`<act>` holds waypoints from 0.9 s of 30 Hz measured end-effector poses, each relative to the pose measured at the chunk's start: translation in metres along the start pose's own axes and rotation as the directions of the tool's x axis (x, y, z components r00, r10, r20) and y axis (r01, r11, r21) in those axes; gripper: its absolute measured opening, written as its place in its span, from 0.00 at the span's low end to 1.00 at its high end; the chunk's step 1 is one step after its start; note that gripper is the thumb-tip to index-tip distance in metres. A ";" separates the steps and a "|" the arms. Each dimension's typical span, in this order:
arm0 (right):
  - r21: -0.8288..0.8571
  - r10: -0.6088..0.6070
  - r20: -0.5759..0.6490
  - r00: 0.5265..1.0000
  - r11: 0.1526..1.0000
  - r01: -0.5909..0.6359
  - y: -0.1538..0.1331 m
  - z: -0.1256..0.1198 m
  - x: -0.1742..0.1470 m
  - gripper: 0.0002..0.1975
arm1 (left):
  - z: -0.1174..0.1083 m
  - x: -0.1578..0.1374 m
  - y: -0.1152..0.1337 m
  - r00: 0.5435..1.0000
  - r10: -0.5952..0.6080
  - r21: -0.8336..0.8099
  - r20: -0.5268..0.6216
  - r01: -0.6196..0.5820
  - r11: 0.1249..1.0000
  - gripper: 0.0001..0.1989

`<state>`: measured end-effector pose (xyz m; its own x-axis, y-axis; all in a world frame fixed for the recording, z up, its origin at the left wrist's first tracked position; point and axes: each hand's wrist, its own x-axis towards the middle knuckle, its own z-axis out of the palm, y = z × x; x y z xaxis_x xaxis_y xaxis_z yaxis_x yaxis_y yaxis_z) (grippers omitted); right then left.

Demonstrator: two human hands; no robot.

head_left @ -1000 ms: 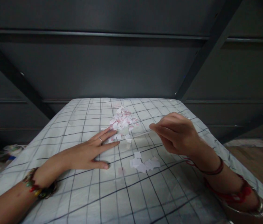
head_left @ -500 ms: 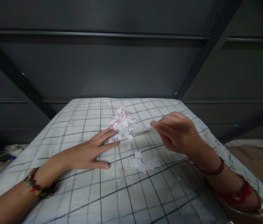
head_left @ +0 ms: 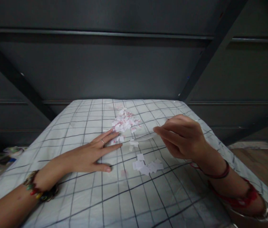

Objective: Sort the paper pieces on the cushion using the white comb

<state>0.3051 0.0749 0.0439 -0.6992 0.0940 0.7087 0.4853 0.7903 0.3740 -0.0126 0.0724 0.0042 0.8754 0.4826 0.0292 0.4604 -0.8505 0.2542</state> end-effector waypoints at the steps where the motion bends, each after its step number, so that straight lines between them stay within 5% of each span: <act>1: 0.003 -0.001 0.000 1.000 1.000 0.001 0.000 -0.001 0.001 0.11 | 0.000 0.000 0.000 1.000 0.003 0.000 -0.002 -0.003 1.000 0.37; 27: -0.022 0.072 0.024 0.997 0.997 -0.072 0.007 -0.002 -0.007 0.08 | 0.001 0.000 0.000 1.000 0.005 0.010 -0.015 -0.005 1.000 0.37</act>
<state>0.3140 0.0783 0.0429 -0.6745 0.1653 0.7196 0.5459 0.7679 0.3353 -0.0125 0.0721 0.0028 0.8753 0.4815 0.0447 0.4578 -0.8549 0.2440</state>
